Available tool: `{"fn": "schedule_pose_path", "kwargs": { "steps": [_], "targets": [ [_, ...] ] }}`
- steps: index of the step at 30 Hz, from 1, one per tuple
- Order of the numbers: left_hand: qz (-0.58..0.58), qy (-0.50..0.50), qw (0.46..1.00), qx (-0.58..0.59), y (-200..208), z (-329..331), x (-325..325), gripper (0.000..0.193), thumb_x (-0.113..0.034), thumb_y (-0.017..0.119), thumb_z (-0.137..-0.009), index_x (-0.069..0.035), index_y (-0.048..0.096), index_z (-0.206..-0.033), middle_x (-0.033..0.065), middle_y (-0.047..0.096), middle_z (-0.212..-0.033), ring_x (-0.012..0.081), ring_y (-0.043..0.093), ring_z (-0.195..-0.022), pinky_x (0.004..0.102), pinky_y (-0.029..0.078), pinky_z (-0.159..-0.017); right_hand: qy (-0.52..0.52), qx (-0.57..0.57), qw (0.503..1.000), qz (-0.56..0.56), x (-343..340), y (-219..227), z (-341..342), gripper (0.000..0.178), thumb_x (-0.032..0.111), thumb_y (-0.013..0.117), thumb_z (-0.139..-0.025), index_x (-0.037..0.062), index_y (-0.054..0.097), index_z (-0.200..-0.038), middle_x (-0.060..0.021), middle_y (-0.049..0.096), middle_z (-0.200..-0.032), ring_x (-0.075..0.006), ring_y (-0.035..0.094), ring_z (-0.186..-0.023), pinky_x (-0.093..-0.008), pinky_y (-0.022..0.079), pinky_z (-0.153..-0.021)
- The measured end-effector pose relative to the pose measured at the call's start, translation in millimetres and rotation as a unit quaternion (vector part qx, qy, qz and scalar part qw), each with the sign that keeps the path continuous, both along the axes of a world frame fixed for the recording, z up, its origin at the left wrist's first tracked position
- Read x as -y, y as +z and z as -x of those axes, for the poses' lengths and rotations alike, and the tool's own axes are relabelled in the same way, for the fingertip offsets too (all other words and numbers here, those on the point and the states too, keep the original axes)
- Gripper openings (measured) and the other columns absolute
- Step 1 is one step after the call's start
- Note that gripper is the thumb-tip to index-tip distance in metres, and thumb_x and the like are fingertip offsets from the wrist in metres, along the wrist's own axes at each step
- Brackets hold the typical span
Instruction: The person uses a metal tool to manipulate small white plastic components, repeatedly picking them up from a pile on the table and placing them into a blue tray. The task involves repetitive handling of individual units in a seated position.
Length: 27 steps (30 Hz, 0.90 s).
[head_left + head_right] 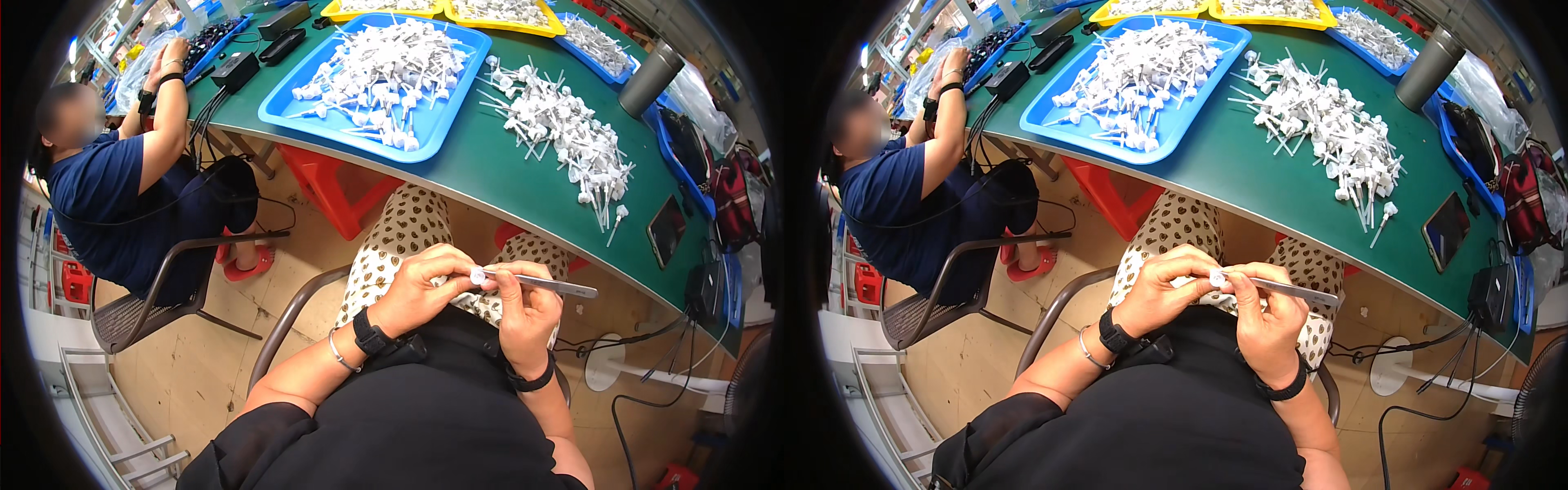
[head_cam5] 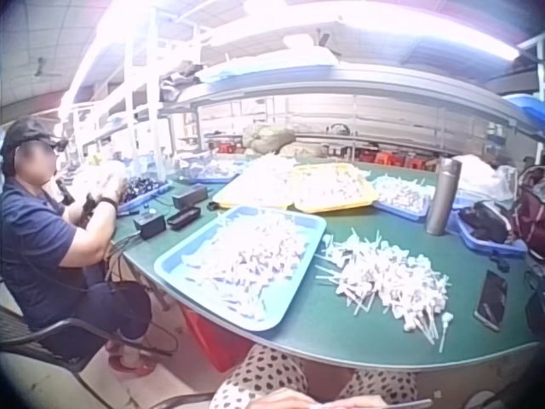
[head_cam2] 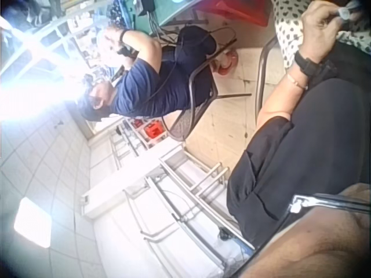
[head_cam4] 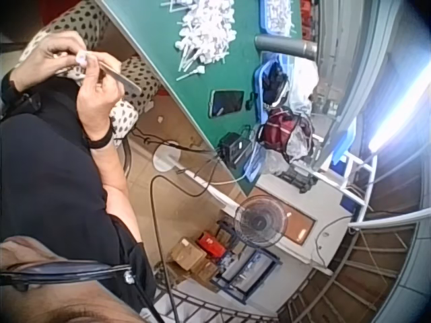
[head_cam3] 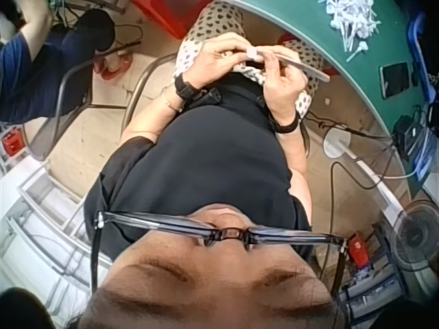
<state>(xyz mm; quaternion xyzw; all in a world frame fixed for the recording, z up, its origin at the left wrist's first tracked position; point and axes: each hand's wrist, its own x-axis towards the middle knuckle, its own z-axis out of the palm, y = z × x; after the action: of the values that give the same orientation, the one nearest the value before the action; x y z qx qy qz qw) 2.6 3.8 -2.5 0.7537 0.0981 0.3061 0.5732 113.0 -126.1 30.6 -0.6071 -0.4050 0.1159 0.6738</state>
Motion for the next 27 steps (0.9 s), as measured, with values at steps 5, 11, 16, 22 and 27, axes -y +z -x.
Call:
{"fn": "schedule_pose_path", "kwargs": {
  "steps": [5, 11, 16, 22, 27],
  "targets": [
    [-0.010, 0.001, 1.000, -0.002, -1.9, -0.7, 0.5, 0.014, -0.002, 0.075, -0.085, -0.002, 0.072, -0.099, 0.0091, 0.070, -0.098, 0.0199, 0.069, -0.089, 0.0307, 0.055, -0.077, 0.001, 0.014, 1.000, 0.016, 1.0, 0.2, -1.8, 0.007, 0.001, 0.064, -0.096, -0.0046, 0.063, -0.099, -0.0108, 0.071, -0.089, -0.0143, 0.071, -0.073, -0.0252, 0.057, -0.066],
    [-0.007, 0.001, 1.000, 0.002, 0.4, -1.1, 0.4, 0.014, -0.002, 0.075, -0.085, -0.002, 0.073, -0.099, 0.0091, 0.070, -0.098, 0.0198, 0.068, -0.088, 0.0307, 0.055, -0.077, -0.003, 0.002, 1.000, 0.012, 0.6, 0.9, -1.7, 0.008, 0.002, 0.065, -0.095, -0.0046, 0.063, -0.099, -0.0109, 0.071, -0.090, -0.0147, 0.071, -0.074, -0.0252, 0.057, -0.066],
    [-0.002, -0.002, 1.000, -0.008, 0.1, 0.1, 0.6, 0.014, -0.002, 0.075, -0.085, -0.002, 0.073, -0.099, 0.0087, 0.071, -0.098, 0.0195, 0.068, -0.089, 0.0308, 0.055, -0.078, -0.002, 0.007, 1.000, 0.019, 0.7, 0.5, -1.5, 0.008, 0.002, 0.065, -0.095, -0.0045, 0.063, -0.099, -0.0110, 0.071, -0.090, -0.0153, 0.071, -0.074, -0.0254, 0.057, -0.066],
    [-0.009, -0.004, 1.000, -0.006, -1.3, 0.3, 1.1, 0.013, -0.003, 0.075, -0.086, -0.002, 0.073, -0.098, 0.0085, 0.070, -0.098, 0.0202, 0.068, -0.089, 0.0308, 0.055, -0.078, -0.002, 0.054, 0.998, 0.037, 0.6, 0.6, -2.3, 0.006, 0.001, 0.065, -0.095, -0.0040, 0.064, -0.095, -0.0111, 0.070, -0.087, -0.0158, 0.070, -0.071, -0.0260, 0.056, -0.063],
    [-0.014, -0.011, 1.000, -0.015, -1.7, 0.4, 1.0, 0.012, -0.003, 0.075, -0.086, -0.002, 0.072, -0.098, 0.0080, 0.070, -0.096, 0.0202, 0.068, -0.088, 0.0313, 0.054, -0.078, 0.004, 0.148, 0.987, 0.067, 1.9, 4.3, -4.7, 0.004, 0.002, 0.066, -0.094, -0.0021, 0.065, -0.095, -0.0099, 0.070, -0.085, -0.0159, 0.069, -0.069, -0.0275, 0.054, -0.061]
  ]
}}
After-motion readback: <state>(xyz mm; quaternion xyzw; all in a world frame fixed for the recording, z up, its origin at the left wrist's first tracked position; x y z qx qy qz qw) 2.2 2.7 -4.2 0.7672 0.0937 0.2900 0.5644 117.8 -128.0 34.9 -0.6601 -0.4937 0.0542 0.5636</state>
